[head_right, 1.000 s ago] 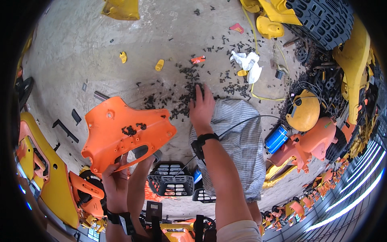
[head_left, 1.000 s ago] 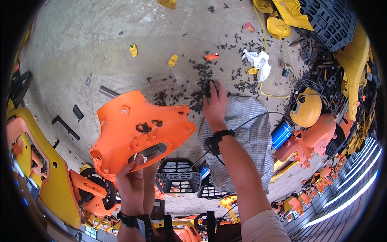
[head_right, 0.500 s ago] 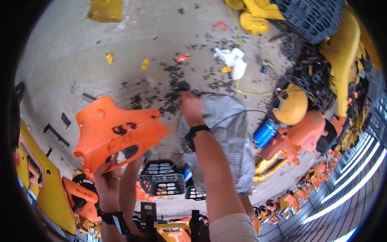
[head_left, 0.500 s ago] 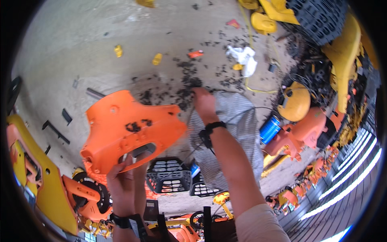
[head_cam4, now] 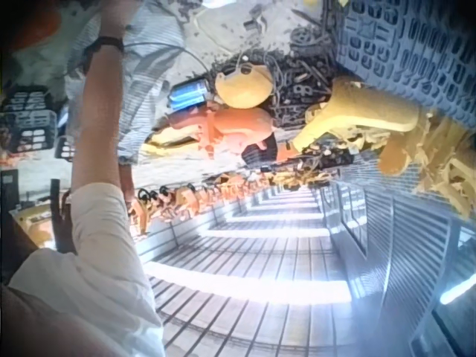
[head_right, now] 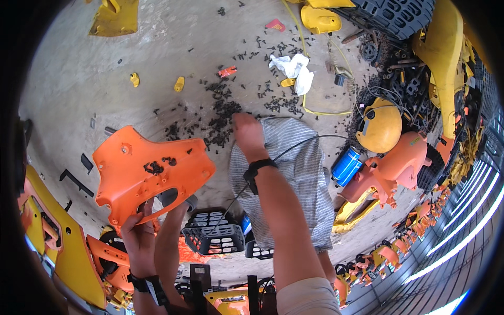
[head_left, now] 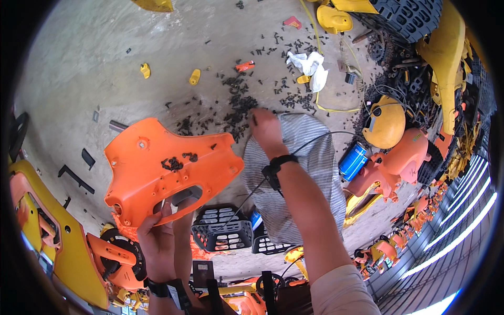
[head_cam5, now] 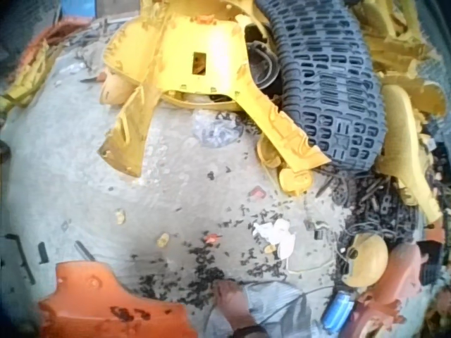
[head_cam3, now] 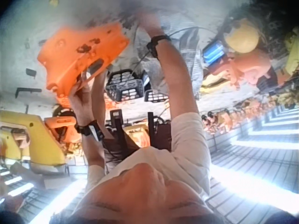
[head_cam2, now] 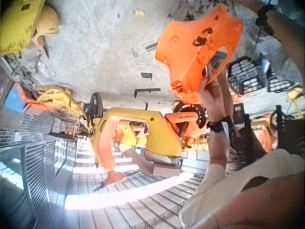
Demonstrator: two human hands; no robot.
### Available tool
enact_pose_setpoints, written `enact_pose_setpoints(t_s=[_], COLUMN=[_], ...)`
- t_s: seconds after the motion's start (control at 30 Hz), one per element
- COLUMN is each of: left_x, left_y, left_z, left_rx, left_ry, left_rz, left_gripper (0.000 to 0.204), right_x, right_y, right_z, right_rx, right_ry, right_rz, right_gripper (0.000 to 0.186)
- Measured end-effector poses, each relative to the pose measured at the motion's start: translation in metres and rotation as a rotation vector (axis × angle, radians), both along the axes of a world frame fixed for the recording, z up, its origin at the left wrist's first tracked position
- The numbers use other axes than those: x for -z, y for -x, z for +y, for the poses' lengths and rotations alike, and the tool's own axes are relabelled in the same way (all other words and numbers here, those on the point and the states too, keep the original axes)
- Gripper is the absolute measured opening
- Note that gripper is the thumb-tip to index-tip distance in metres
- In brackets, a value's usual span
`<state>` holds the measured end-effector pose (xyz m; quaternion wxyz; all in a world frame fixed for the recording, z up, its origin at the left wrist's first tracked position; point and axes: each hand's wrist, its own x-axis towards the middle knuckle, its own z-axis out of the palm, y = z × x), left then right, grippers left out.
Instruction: The person wipes down an orange plastic panel with a cloth, then picks up a drill and secures several screws into a scooter frame.
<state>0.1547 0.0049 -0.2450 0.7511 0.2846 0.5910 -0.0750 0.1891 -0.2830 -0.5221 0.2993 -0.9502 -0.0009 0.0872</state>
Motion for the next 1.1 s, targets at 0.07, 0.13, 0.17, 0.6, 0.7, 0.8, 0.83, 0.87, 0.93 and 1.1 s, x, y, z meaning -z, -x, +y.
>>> enact_pose_setpoints(t_s=[0.07, 0.13, 0.17, 0.6, 0.7, 0.8, 0.83, 0.87, 0.93, 1.1], left_x=[0.011, 0.011, 0.009, 0.014, 0.012, 0.004, 0.006, 0.007, 0.007, 0.011], left_y=[0.009, 0.01, 0.008, 0.017, 0.014, 0.013, 0.013, 0.014, 0.015, 0.016], left_z=[0.003, 0.006, 0.007, 0.021, 0.018, 0.024, 0.026, 0.026, 0.025, 0.024], left_rx=[-0.002, 0.013, -0.006, -0.203, -0.196, -0.161, -0.173, -0.185, -0.193, -0.167], left_ry=[0.003, -0.041, -0.038, 0.088, 0.041, 0.028, 0.056, 0.085, 0.075, 0.059], left_rz=[0.004, 0.001, 0.002, -0.025, -0.027, -0.012, -0.024, -0.036, -0.011, -0.036], left_gripper=[0.054, 0.055, 0.056, 0.061, 0.06, 0.06, 0.06, 0.059, 0.06, 0.061], right_x=[-0.022, -0.051, -0.049, 0.004, -0.014, -0.034, -0.036, -0.04, -0.029, -0.015], right_y=[-0.017, -0.042, -0.046, 0.046, 0.043, 0.012, 0.002, -0.001, 0.007, 0.027], right_z=[-0.007, -0.014, -0.012, 0.069, 0.063, 0.055, 0.051, 0.054, 0.055, 0.054], right_rx=[0.21, 0.553, 0.471, -0.183, -0.181, -0.162, -0.207, -0.334, -0.41, -0.336], right_ry=[-0.061, -0.15, -0.076, 0.11, 0.141, 0.111, 0.145, 0.299, 0.314, 0.241], right_rz=[-0.001, -0.005, -0.069, 0.123, 0.151, 0.307, 0.324, 0.375, 0.34, 0.15], right_gripper=[0.031, 0.041, 0.044, 0.078, 0.09, 0.106, 0.108, 0.103, 0.099, 0.066])
